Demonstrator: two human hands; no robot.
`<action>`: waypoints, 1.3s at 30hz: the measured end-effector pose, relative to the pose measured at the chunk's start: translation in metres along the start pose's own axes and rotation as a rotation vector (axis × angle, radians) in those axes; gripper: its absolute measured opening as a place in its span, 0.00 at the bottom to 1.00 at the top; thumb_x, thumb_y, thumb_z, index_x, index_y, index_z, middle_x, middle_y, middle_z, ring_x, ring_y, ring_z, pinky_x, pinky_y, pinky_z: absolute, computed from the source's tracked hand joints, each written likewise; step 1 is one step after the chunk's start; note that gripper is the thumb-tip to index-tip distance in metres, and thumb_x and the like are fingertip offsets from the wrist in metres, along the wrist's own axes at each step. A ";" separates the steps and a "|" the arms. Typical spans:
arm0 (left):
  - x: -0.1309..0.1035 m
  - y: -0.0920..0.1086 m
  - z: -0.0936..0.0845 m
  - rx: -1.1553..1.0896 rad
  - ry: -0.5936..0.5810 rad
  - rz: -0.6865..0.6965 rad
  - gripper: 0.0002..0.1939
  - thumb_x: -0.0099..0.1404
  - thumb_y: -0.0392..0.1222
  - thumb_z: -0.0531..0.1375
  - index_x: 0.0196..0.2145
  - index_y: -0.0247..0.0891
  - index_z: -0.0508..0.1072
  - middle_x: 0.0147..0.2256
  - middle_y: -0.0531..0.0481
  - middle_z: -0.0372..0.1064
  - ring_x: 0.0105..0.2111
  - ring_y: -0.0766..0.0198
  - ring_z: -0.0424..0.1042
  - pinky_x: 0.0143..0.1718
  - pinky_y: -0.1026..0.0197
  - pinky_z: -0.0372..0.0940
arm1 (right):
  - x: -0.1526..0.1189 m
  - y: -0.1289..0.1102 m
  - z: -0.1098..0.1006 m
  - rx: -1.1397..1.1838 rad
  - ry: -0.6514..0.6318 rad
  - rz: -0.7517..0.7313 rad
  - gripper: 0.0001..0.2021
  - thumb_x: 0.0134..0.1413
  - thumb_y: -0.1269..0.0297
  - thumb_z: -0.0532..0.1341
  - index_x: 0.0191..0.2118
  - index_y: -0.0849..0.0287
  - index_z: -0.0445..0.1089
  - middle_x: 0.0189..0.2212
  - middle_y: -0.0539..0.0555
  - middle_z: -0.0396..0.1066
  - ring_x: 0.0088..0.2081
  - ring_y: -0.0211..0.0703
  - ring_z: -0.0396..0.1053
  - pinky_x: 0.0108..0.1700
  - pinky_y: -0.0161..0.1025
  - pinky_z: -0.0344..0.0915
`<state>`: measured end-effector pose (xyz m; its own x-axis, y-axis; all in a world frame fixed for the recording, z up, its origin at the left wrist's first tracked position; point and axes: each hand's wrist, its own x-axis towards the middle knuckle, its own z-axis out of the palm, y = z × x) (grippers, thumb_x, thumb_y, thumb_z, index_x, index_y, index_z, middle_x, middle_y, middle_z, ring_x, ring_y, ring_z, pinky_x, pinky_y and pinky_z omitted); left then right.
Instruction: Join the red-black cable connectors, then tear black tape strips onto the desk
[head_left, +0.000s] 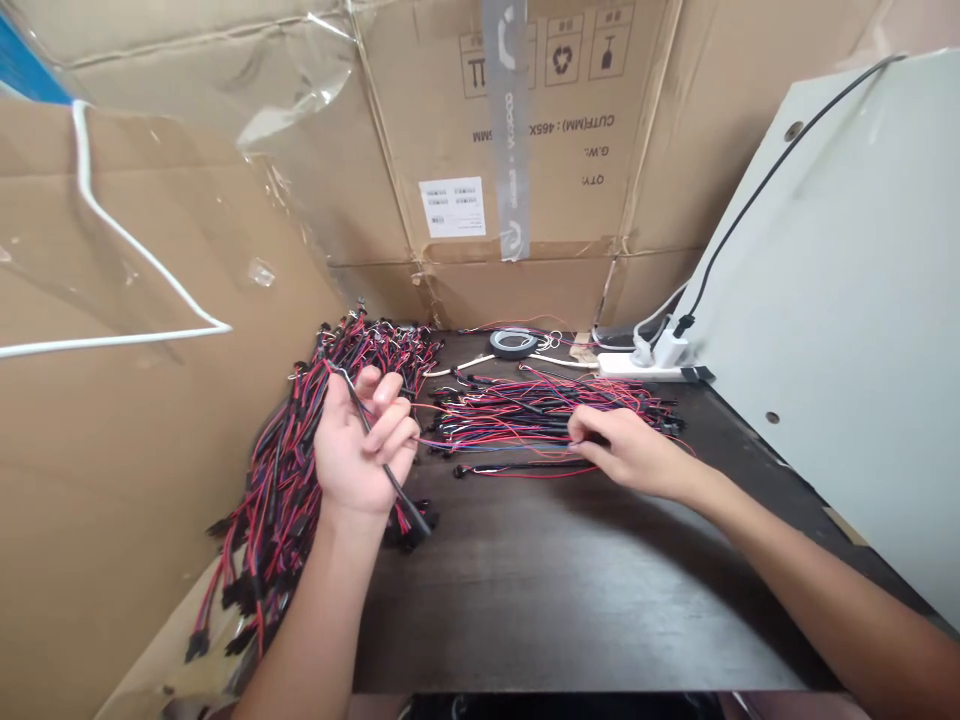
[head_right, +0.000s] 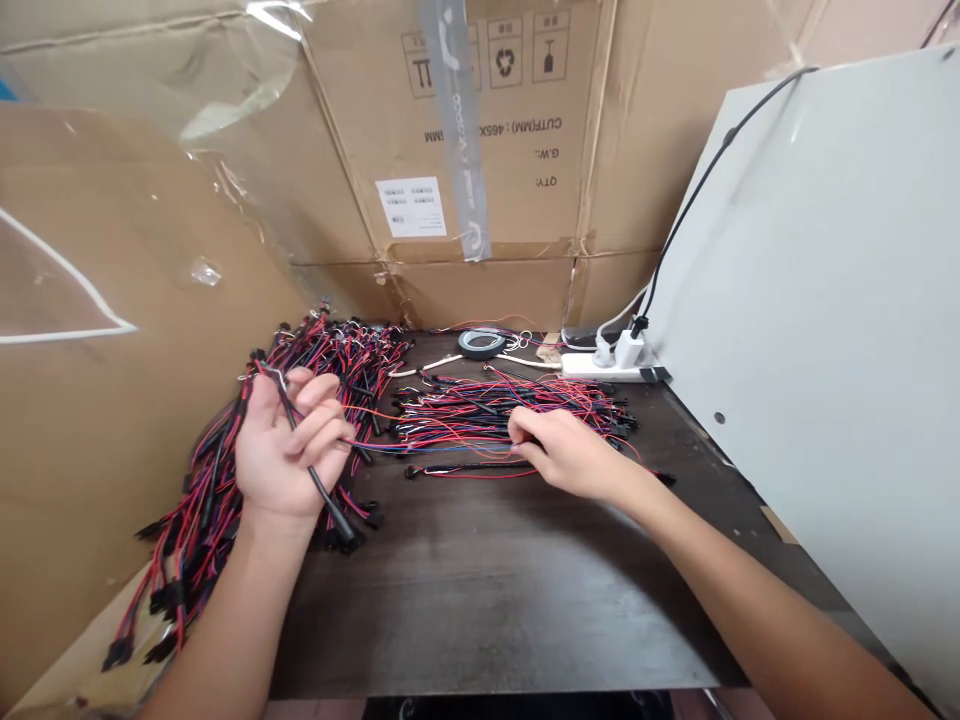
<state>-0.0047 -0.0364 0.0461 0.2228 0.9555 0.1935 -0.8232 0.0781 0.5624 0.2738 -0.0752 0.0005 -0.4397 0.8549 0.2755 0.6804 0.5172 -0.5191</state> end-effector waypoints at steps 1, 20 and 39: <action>-0.004 0.000 -0.001 0.062 0.006 -0.009 0.10 0.67 0.45 0.59 0.34 0.34 0.70 0.26 0.57 0.61 0.12 0.79 0.52 0.08 0.75 0.48 | -0.003 0.000 -0.005 0.046 0.003 0.000 0.06 0.59 0.72 0.54 0.31 0.57 0.59 0.25 0.48 0.66 0.26 0.38 0.62 0.30 0.35 0.57; -0.096 -0.038 -0.012 0.575 0.604 -0.249 0.29 0.39 0.46 0.75 0.39 0.38 0.73 0.37 0.48 0.71 0.33 0.56 0.73 0.20 0.65 0.71 | -0.135 0.002 0.001 0.780 0.837 0.560 0.11 0.41 0.64 0.73 0.31 0.57 0.72 0.29 0.53 0.73 0.24 0.37 0.67 0.21 0.31 0.65; -0.083 -0.093 0.063 1.851 -0.488 0.590 0.09 0.68 0.35 0.54 0.44 0.34 0.70 0.39 0.44 0.74 0.39 0.57 0.75 0.41 0.58 0.70 | -0.136 -0.018 -0.004 0.578 0.952 0.328 0.10 0.43 0.71 0.71 0.34 0.54 0.74 0.28 0.50 0.72 0.25 0.35 0.67 0.18 0.28 0.59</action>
<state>0.0859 -0.1405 0.0285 0.5366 0.5806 0.6123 0.5296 -0.7966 0.2913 0.3233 -0.2006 -0.0240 0.4937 0.7564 0.4291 0.2028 0.3797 -0.9026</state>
